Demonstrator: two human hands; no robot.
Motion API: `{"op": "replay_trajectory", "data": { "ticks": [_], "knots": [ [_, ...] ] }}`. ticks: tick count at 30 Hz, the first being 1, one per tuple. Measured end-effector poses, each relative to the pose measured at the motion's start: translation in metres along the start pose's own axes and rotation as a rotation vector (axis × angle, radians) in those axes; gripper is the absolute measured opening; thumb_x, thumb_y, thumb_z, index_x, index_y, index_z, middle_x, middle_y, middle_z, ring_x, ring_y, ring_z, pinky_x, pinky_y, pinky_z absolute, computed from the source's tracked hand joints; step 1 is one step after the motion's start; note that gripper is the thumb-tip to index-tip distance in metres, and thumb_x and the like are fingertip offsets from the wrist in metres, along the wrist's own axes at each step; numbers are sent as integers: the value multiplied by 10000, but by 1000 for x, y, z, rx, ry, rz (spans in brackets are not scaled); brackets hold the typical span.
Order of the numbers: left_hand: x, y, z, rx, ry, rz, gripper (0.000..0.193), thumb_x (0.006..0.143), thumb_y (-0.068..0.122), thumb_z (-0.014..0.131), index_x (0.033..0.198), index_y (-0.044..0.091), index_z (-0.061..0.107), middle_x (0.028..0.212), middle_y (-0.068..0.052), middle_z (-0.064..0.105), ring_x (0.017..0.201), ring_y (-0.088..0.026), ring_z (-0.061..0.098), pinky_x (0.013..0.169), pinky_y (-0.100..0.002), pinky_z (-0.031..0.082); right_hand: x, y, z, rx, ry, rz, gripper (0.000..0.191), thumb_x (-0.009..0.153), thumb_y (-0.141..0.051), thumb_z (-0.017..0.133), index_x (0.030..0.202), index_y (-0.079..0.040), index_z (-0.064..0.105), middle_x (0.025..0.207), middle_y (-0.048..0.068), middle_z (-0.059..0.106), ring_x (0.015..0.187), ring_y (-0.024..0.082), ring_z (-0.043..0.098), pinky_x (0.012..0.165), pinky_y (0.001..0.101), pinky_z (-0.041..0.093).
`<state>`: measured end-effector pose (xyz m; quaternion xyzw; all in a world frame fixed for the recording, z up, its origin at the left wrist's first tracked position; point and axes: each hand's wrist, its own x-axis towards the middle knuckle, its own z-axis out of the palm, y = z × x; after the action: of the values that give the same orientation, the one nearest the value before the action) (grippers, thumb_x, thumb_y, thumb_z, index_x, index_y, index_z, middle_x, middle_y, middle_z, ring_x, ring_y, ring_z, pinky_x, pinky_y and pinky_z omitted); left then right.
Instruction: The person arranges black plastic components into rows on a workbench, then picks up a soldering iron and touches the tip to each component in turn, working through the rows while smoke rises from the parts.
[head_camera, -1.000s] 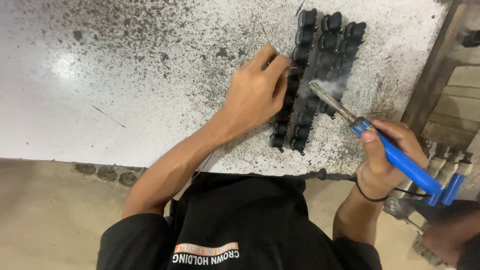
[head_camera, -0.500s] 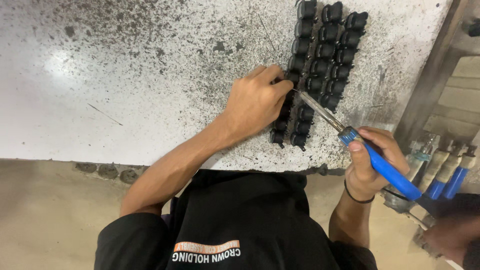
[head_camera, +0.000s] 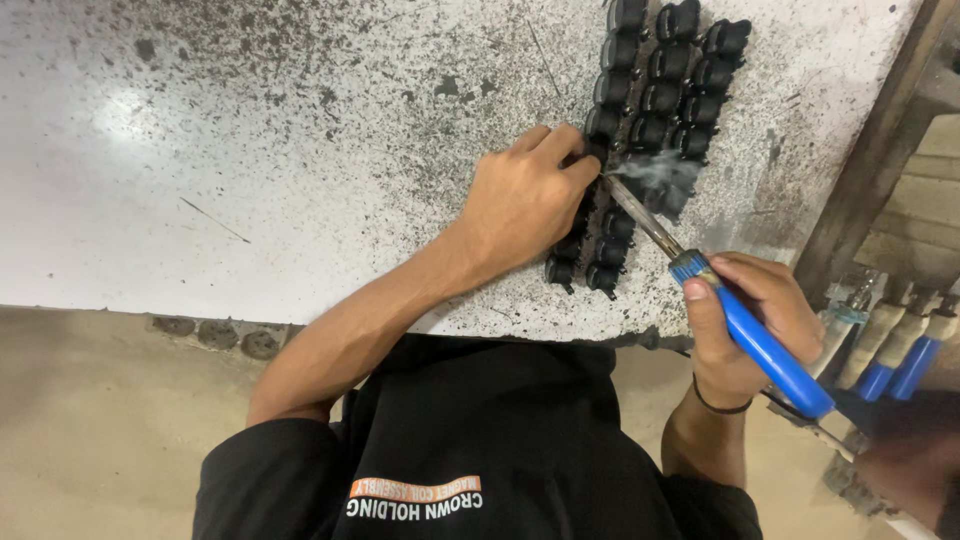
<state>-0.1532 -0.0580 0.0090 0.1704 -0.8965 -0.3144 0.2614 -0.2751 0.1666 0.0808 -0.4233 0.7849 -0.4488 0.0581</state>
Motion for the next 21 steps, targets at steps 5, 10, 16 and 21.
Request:
{"op": "replay_trajectory", "data": {
  "ticks": [5, 10, 16, 21],
  "knots": [
    [1, -1, -2, 3, -23, -15, 161, 824, 40, 719, 975, 46, 773, 944, -85, 652, 877, -254, 672, 601, -378, 583, 6, -8, 0, -26, -13, -31, 274, 1022, -147, 871, 1080, 58, 699, 1044, 182, 744, 941, 223, 743, 859, 256, 578],
    [3, 4, 4, -31, -44, -1, 160, 810, 33, 724, 966, 44, 761, 951, -95, 644, 898, -267, 677, 615, -388, 580, 9, -15, 2, -91, -44, -76, 280, 1001, -143, 875, 1060, 64, 697, 1021, 193, 743, 914, 228, 750, 799, 253, 572],
    [-3, 1, -11, -163, 94, -33, 95, 901, 29, 725, 994, 11, 728, 977, -99, 651, 862, -274, 688, 722, -398, 608, 5, -7, -10, -1, -7, 2, 288, 1042, -165, 859, 1092, 71, 701, 1059, 202, 742, 951, 239, 746, 857, 264, 578],
    [-18, 2, -19, -236, -5, -88, 135, 912, -23, 695, 1036, -13, 748, 985, -135, 671, 694, -215, 700, 534, -304, 590, -24, 11, -2, 187, 142, 75, 337, 1019, -225, 833, 1088, 70, 685, 1059, 195, 718, 966, 243, 707, 898, 276, 563]
  ]
}}
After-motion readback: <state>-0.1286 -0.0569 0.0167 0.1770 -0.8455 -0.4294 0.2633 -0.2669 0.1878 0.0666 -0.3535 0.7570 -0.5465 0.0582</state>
